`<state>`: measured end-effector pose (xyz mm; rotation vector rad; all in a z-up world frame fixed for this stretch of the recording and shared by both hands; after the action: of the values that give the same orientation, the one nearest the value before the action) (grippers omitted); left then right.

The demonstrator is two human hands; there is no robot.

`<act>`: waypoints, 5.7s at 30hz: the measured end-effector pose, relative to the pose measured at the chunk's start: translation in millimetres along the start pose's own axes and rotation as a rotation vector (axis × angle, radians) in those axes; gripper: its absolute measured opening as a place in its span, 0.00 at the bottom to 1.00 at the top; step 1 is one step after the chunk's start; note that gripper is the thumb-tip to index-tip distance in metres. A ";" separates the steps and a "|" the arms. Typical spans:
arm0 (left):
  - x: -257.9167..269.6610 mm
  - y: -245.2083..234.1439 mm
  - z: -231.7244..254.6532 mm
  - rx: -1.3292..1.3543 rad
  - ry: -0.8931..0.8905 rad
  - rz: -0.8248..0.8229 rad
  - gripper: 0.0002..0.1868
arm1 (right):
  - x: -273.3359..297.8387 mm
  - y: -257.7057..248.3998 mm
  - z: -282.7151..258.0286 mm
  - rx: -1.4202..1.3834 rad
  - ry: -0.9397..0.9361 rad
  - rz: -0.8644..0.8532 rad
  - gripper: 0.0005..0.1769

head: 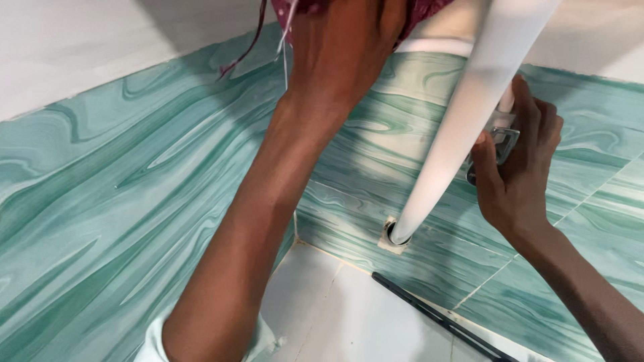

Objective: The person wipes the underside of a sink and the connected plumbing pipes with a cloth.

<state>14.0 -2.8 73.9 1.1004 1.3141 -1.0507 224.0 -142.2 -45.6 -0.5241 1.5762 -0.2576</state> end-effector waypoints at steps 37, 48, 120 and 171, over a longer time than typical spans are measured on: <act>136.9 132.4 -71.0 0.923 -0.918 -0.146 0.14 | -5.6 -5.6 -8.6 0.012 -0.061 0.014 0.40; 7.0 -19.7 -20.2 0.195 -0.081 0.105 0.16 | 6.6 -1.8 3.0 0.004 -0.015 0.002 0.39; 118.1 140.7 -42.1 1.195 -1.243 0.237 0.23 | 7.0 7.5 14.7 -0.038 -0.023 0.076 0.41; 101.6 95.8 -8.7 -0.287 0.138 -0.279 0.21 | -11.3 -29.8 19.9 -0.479 0.246 -0.180 0.61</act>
<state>106.7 27.2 -26.5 0.7994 1.7066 -0.9597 248.7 -159.6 -23.3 -1.0415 1.8408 -0.0771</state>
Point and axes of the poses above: each hand's wrist, its own x-axis away from the middle knuckle, its own y-axis out of the palm, z = x × y, the point moved 8 cm from there along -x, towards the middle knuckle
